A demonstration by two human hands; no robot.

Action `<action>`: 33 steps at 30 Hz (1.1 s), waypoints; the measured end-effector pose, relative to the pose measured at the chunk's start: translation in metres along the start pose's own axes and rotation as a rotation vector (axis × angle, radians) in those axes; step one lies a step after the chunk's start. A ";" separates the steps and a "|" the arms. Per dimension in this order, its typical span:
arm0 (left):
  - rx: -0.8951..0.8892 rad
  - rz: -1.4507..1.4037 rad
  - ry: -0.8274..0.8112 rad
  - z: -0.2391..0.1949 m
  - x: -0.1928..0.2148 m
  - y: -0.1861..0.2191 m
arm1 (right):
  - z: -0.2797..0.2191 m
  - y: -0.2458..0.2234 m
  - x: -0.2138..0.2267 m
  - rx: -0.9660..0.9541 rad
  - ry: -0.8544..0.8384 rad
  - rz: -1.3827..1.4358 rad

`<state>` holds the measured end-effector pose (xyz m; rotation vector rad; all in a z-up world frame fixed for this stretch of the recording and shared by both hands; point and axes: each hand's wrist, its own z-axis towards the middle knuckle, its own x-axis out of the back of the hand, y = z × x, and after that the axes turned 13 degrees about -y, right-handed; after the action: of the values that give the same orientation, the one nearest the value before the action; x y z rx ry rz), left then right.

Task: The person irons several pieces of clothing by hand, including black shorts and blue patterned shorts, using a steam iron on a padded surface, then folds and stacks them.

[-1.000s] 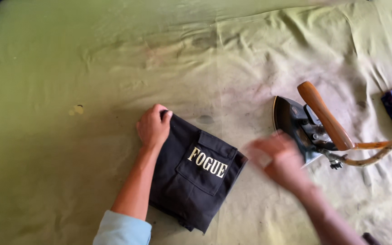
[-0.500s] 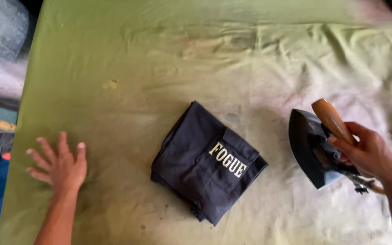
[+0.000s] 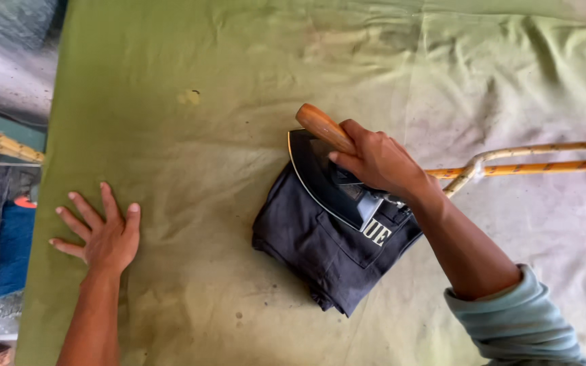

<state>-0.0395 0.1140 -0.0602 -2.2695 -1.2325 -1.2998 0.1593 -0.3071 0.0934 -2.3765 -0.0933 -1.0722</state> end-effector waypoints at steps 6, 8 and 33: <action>-0.033 -0.009 -0.018 -0.001 0.003 -0.003 | -0.038 0.001 -0.054 0.113 -0.206 -0.018; -0.041 -0.025 -0.036 -0.008 0.007 -0.001 | -0.065 -0.008 -0.086 0.045 -0.239 -0.088; -0.845 0.260 0.082 -0.038 -0.085 0.239 | -0.115 0.192 -0.061 -0.112 0.963 -0.420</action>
<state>0.1015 -0.1003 -0.0625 -2.7162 -0.3328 -2.0309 0.0913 -0.5194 0.0295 -1.7100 -0.1867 -2.3436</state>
